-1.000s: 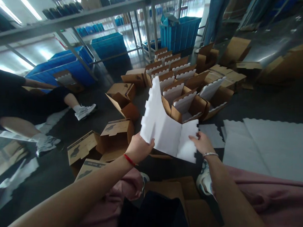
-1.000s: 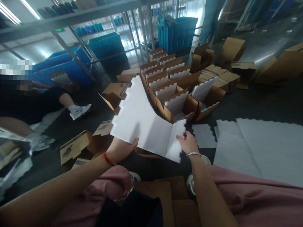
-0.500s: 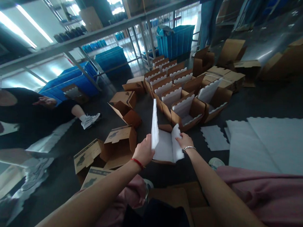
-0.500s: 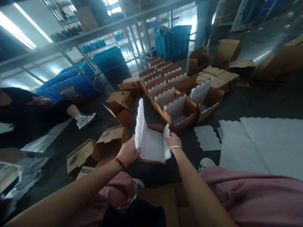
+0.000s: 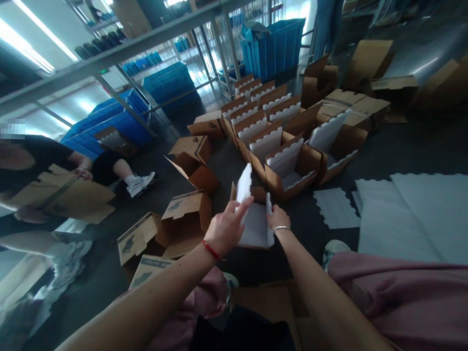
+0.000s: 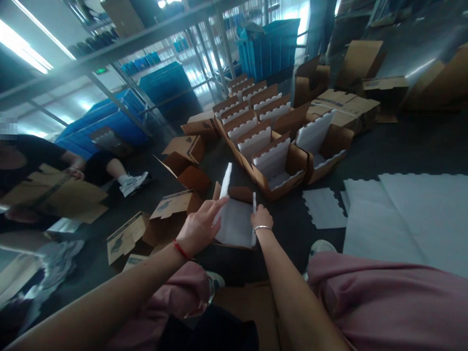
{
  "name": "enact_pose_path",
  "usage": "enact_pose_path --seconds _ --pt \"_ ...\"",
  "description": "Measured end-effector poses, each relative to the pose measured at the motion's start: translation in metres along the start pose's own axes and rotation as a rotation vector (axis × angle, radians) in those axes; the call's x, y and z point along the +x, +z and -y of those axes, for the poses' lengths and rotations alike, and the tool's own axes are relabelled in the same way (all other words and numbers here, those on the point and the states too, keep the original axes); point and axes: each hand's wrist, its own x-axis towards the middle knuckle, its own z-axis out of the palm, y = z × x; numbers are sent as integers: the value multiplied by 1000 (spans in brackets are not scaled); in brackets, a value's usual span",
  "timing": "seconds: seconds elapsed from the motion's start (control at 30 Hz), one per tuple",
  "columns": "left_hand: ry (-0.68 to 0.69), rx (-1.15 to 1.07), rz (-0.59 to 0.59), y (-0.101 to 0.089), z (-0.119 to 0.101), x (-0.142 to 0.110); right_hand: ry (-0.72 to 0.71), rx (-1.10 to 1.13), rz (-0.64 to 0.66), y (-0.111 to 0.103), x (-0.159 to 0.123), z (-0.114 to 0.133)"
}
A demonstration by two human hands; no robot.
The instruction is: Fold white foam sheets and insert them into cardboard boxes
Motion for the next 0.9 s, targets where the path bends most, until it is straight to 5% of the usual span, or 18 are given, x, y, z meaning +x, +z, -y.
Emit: enact_pose_path --seconds 0.1,0.27,0.33,0.53,0.7,0.8,0.9 --pt "-27 77 112 15 -5 0 52 9 -26 13 1 -3" --pt "-115 98 48 -6 -4 10 184 44 3 32 4 -9" --pt "-144 174 112 -5 -4 13 203 66 39 38 8 -12" --pt "-182 285 404 49 -9 22 202 102 173 48 14 -10" --pt "-311 290 506 76 20 39 203 143 275 54 13 -6" --pt "-334 302 529 73 32 43 202 177 324 56 16 -7" --pt "-244 310 465 48 23 41 213 214 334 58 7 -10"
